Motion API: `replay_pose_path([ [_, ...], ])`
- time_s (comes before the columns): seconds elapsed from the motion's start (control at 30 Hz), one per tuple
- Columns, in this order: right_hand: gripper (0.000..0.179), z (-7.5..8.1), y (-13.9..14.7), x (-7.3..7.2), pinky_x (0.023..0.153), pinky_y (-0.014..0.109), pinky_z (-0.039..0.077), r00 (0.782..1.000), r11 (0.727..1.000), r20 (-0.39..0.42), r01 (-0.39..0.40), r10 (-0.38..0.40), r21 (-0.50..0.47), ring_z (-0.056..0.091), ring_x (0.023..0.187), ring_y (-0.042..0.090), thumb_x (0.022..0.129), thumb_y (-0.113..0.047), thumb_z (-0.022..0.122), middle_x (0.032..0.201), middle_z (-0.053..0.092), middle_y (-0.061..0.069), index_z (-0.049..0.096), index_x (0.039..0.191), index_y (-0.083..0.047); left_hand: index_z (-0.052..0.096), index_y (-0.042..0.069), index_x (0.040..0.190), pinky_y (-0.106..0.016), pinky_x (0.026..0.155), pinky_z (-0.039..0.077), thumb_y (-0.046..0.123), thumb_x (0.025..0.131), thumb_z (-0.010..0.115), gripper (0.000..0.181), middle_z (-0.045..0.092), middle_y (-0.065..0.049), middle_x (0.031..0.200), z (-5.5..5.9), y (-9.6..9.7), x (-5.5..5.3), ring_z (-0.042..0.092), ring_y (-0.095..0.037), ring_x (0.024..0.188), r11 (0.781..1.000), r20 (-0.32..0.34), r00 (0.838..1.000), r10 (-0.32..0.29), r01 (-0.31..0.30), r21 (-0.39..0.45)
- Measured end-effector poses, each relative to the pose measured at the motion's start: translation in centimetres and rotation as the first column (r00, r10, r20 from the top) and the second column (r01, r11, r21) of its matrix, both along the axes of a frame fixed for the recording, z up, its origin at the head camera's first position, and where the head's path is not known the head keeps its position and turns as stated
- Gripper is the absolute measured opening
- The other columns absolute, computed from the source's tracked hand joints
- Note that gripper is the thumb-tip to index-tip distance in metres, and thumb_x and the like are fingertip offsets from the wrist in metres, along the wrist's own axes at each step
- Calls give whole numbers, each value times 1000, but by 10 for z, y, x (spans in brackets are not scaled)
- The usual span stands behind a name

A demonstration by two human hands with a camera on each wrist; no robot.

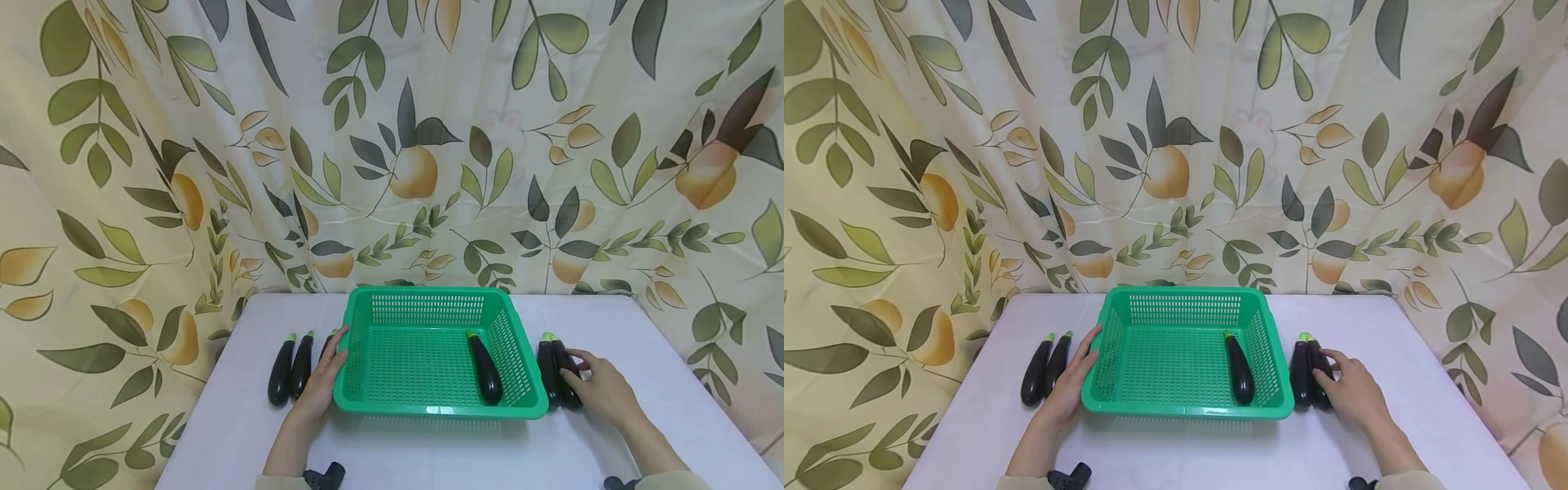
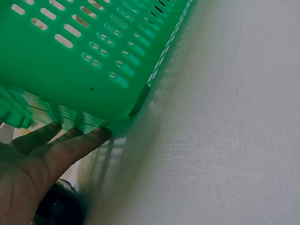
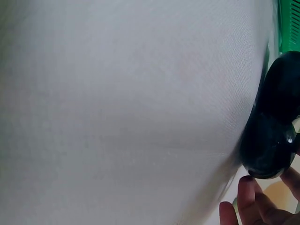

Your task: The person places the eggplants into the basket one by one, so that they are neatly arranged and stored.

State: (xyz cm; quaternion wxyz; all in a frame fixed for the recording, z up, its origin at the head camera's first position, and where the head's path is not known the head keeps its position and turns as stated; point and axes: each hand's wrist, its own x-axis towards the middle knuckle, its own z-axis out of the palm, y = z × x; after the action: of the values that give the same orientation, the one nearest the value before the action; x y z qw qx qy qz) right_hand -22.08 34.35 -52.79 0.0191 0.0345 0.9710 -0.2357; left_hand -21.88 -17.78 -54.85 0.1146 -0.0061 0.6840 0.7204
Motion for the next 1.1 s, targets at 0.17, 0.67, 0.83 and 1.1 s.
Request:
replay_pose_path([
  [0.17, 60, 1, 0, 0, 75, 53, 53, 1000, 1000, 0, -9, 9, -13, 63, 101, 48, 102, -31, 61, 118, 63, 36, 46, 147, 6, 34, 60, 152, -73, 123, -2, 55, 106, 46, 47, 10, 8, 175, 1, 0, 1, -5, -31, 163, 1000, -1, 1000, 1, -1, -1],
  [0.67, 58, 2, -1, 0, 75, 52, 54, 1000, 1000, 16, 11, -11, -26, 62, 103, 50, 104, -29, 58, 121, 61, 38, 44, 148, 5, 33, 56, 154, -74, 122, -2, 54, 107, 45, 49, 8, 6, 175, 1, 0, 0, -6, -33, 163, 1000, -12, 1000, -4, 4, -5],
  [0.83, 56, 3, 1, 0, 73, 50, 54, 1000, 1000, -2, 7, -7, -29, 63, 101, 49, 103, -27, 59, 118, 62, 37, 46, 147, 6, 34, 59, 153, -73, 122, -3, 56, 106, 46, 48, 8, 7, 175, 1, 0, 0, -7, -32, 163, 1000, -7, 1000, -7, 7, -8],
  [1.1, 57, 7, 3, 0, 73, 49, 53, 1000, 999, 14, 25, -24, -33, 63, 101, 49, 103, -27, 59, 119, 61, 37, 45, 147, 6, 33, 57, 154, -73, 122, -2, 54, 107, 46, 49, 9, 6, 175, 1, 0, 1, -6, -32, 163, 1000, -11, 1000, 0, 0, -15],
])
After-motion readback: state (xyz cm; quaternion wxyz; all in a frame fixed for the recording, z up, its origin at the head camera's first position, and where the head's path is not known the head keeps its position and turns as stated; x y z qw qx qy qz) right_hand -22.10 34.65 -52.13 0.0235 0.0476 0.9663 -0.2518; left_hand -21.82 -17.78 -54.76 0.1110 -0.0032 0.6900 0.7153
